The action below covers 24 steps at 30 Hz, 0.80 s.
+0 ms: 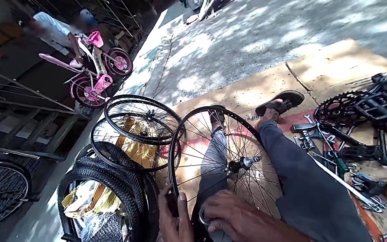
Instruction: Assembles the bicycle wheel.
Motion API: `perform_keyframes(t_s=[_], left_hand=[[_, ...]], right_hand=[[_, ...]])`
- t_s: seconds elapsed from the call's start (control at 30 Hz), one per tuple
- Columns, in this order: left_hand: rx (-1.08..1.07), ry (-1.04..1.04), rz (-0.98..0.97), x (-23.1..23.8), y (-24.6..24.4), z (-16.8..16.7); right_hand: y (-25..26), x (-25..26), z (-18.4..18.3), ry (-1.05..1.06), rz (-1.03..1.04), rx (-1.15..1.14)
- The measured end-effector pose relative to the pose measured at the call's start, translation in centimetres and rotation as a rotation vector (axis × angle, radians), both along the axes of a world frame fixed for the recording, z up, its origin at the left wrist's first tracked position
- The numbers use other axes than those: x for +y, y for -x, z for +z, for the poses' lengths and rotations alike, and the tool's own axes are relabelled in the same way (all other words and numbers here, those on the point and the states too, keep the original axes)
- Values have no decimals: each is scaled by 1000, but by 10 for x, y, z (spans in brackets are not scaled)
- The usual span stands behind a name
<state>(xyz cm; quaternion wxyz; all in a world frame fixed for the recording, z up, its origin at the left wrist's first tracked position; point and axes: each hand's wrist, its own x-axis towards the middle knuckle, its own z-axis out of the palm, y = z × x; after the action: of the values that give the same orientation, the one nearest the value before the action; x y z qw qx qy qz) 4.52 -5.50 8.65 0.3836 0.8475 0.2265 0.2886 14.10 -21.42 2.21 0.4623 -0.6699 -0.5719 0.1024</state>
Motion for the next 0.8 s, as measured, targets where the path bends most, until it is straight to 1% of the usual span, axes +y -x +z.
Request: perform_keyframes(t_s=[0.07,0.13,0.2,0.27,0.3,0.4,0.47,0.53,0.57,0.6,0.63,0.7,0.73,0.77,0.8], left_hand=[[-17,93,-39,-1,16,-4],[-36,170,-76,7,25,-7],[-50,245,-96,15,26,-7],[-60,318,-90,20,23,-6],[-72,345,-92,22,20,-7],[-111,425,-144,26,15,-8],[-116,454,-164,25,16,-8],[-126,456,-164,22,17,-8],[-130,457,-147,21,17,-9],[-128,465,-130,20,18,-8],[-126,472,-118,19,17,-8],[-132,484,-120,21,17,-7],[-136,491,-127,23,18,-8],[-140,498,-133,25,19,-9],[-148,503,-132,27,19,-10]], right_hand=[[14,12,-4,-84,92,86],[16,14,-10,-90,98,130],[12,8,-13,-9,79,92],[8,2,-14,85,60,6],[7,2,-14,86,70,-18],[10,10,-12,-19,110,9],[17,16,-13,-65,12,52],[28,29,-21,-90,-150,-4],[33,35,-24,-72,-187,-29],[33,38,-24,-31,-172,-21],[28,36,-19,25,-103,28],[9,22,-7,126,142,164],[1,14,-6,130,244,216],[-4,10,-9,114,301,248],[-4,8,-11,99,297,273]])
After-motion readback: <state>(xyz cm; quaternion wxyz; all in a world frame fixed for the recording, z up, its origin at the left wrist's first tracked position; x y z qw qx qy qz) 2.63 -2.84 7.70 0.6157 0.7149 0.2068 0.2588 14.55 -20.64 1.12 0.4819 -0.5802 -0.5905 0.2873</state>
